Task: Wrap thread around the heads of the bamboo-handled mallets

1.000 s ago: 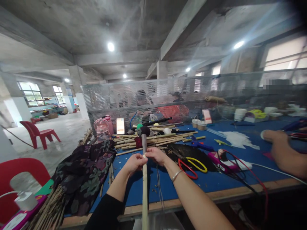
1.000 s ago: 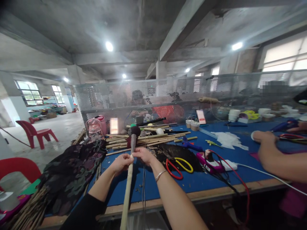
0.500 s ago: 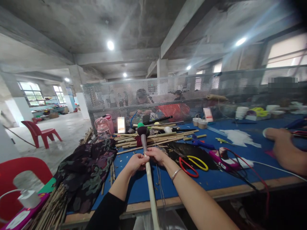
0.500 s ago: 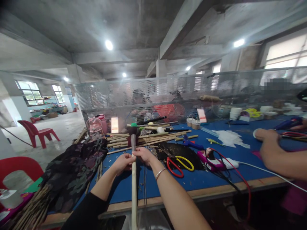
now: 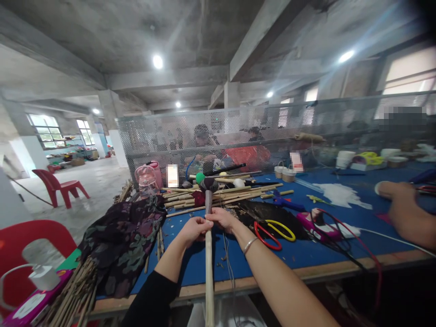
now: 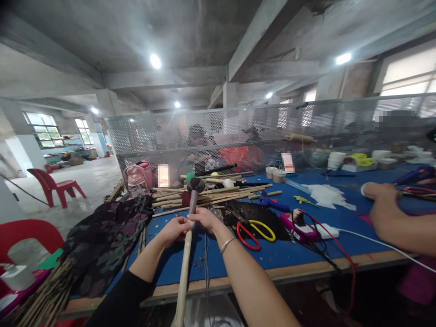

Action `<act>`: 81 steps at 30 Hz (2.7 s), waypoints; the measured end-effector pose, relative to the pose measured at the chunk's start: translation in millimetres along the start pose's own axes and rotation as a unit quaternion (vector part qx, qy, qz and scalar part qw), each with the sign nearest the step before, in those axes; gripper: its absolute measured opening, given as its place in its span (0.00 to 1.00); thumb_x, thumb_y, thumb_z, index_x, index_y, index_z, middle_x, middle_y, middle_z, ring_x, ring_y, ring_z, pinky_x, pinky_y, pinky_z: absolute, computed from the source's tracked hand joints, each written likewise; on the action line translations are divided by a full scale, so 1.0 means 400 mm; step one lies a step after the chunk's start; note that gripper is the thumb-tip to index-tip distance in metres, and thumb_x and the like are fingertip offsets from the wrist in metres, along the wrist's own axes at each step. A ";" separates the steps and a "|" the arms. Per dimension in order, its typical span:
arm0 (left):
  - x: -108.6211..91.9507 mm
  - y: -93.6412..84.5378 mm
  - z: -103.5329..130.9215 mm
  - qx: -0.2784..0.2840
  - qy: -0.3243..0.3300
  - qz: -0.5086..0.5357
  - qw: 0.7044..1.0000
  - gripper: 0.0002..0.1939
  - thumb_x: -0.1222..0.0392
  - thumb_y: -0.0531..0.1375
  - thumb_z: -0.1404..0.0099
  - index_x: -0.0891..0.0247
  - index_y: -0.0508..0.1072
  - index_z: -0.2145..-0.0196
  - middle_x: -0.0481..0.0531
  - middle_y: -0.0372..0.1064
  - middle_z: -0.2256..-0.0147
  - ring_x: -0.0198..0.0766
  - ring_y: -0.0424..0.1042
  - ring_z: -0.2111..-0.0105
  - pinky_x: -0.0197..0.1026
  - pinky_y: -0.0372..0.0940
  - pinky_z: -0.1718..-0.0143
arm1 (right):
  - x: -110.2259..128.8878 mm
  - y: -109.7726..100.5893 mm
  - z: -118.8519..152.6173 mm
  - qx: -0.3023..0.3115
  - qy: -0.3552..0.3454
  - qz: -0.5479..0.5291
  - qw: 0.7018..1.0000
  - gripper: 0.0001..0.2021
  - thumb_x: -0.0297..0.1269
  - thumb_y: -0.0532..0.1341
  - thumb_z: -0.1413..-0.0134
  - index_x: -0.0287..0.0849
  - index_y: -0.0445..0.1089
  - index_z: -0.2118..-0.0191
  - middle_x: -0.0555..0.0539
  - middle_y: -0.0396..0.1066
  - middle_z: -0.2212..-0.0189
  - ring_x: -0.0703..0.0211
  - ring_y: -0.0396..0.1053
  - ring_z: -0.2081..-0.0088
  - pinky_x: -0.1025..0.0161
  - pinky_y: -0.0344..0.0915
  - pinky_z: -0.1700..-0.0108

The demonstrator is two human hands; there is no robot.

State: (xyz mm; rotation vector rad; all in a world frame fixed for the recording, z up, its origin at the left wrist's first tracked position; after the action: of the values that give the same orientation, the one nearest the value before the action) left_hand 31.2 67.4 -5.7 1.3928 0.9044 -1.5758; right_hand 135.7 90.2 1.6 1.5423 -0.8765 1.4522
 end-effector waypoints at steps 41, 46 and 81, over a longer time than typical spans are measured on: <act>-0.025 0.019 0.014 0.076 0.019 0.075 0.994 0.19 0.50 0.66 0.55 0.67 0.63 0.78 0.44 0.57 0.82 0.27 0.61 0.82 0.32 0.58 0.78 | 0.006 0.018 0.010 0.062 0.004 -0.037 0.997 0.17 0.44 0.65 0.61 0.40 0.59 0.71 0.62 0.49 0.88 0.76 0.42 0.89 0.72 0.35 0.88; -0.023 0.034 0.026 0.099 -0.012 0.082 0.992 0.18 0.51 0.66 0.54 0.67 0.66 0.74 0.44 0.57 0.82 0.31 0.65 0.78 0.34 0.61 0.74 | 0.004 0.016 0.009 0.041 -0.001 -0.039 0.998 0.19 0.44 0.66 0.64 0.39 0.58 0.73 0.58 0.57 0.86 0.74 0.51 0.87 0.72 0.42 0.87; 0.009 0.005 0.000 0.006 -0.008 -0.004 1.000 0.21 0.47 0.65 0.56 0.65 0.62 0.76 0.41 0.54 0.84 0.27 0.59 0.85 0.32 0.55 0.81 | -0.013 0.009 0.000 0.026 0.011 0.039 0.999 0.18 0.45 0.66 0.63 0.38 0.59 0.72 0.61 0.51 0.88 0.76 0.42 0.89 0.72 0.35 0.88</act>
State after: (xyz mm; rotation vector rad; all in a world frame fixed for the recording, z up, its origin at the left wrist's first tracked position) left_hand 32.8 66.3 -9.1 1.3845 0.8936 -1.5986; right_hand 131.8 88.5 -3.1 1.5432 -0.9000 1.5557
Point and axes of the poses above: each hand's wrist, its own z-axis away from the middle knuckle, its own y-axis out of the palm, x = y × z, the point moved 6 cm from there along -z, towards the middle knuckle
